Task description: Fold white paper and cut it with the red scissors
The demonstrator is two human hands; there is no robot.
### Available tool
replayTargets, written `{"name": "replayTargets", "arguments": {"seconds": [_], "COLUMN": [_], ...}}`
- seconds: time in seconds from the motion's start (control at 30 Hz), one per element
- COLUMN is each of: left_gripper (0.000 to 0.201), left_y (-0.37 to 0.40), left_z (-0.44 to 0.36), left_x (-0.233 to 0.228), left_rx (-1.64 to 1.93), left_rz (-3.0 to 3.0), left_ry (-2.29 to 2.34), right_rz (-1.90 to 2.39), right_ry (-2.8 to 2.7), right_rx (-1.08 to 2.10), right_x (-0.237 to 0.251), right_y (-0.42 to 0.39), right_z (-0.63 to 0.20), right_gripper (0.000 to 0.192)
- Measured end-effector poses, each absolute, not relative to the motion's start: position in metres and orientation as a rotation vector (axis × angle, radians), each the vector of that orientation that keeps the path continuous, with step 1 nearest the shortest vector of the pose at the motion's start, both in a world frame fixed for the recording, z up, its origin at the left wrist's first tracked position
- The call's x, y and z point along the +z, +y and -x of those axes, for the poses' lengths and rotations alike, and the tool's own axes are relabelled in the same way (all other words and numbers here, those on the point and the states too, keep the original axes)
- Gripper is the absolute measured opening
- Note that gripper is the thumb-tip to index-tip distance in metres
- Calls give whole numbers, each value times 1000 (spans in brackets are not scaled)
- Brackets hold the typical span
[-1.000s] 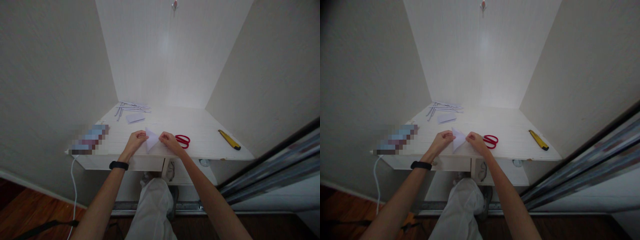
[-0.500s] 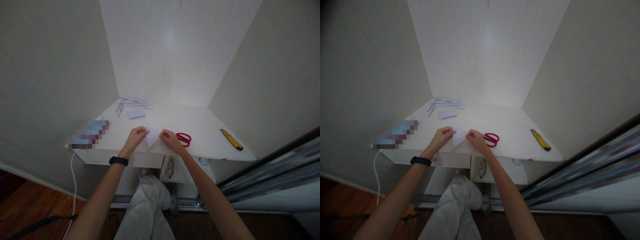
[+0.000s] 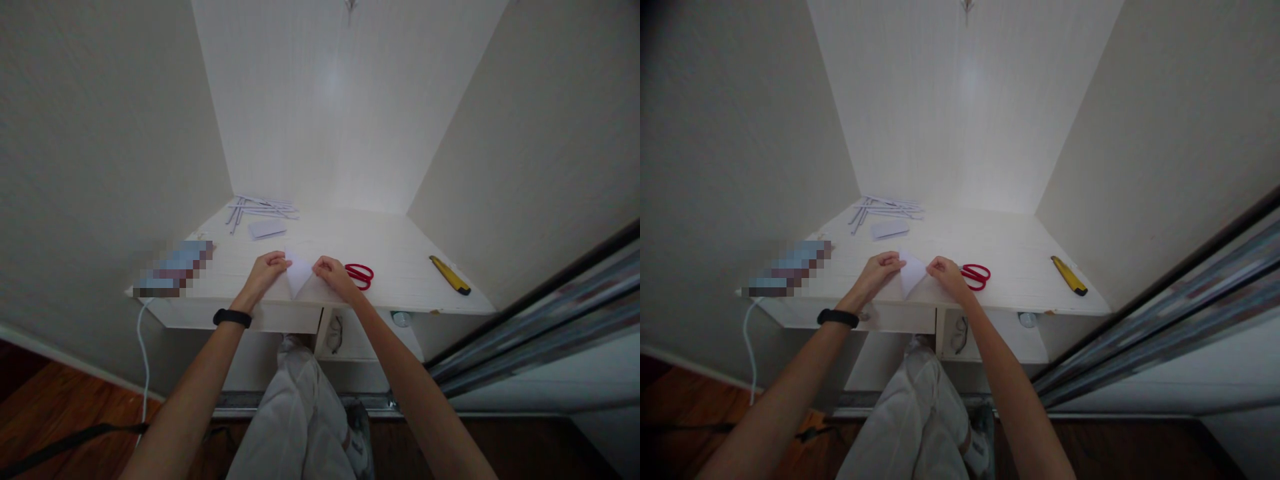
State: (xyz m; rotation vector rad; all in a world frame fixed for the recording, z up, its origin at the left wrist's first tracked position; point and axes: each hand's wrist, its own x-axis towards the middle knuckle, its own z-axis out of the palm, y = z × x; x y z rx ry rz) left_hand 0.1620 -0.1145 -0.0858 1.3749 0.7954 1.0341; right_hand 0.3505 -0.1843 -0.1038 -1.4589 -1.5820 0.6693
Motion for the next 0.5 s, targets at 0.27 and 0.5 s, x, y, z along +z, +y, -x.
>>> {"name": "replayTargets", "arguments": {"seconds": [0.27,0.5], "left_gripper": [29,18], "left_y": [-109,-102], "left_z": [-162,-162], "left_x": [-93,-101], "left_rx": [1038,1040], "left_rz": [-1340,-1342], "left_ry": [773,797], "right_rz": [1453,1454], "right_ry": [-1605,-1627], "right_rx": [673,647], "right_x": [-104,-104], "right_y": [-185,-185], "right_z": [-351,-351], "right_gripper": [24,24]}}
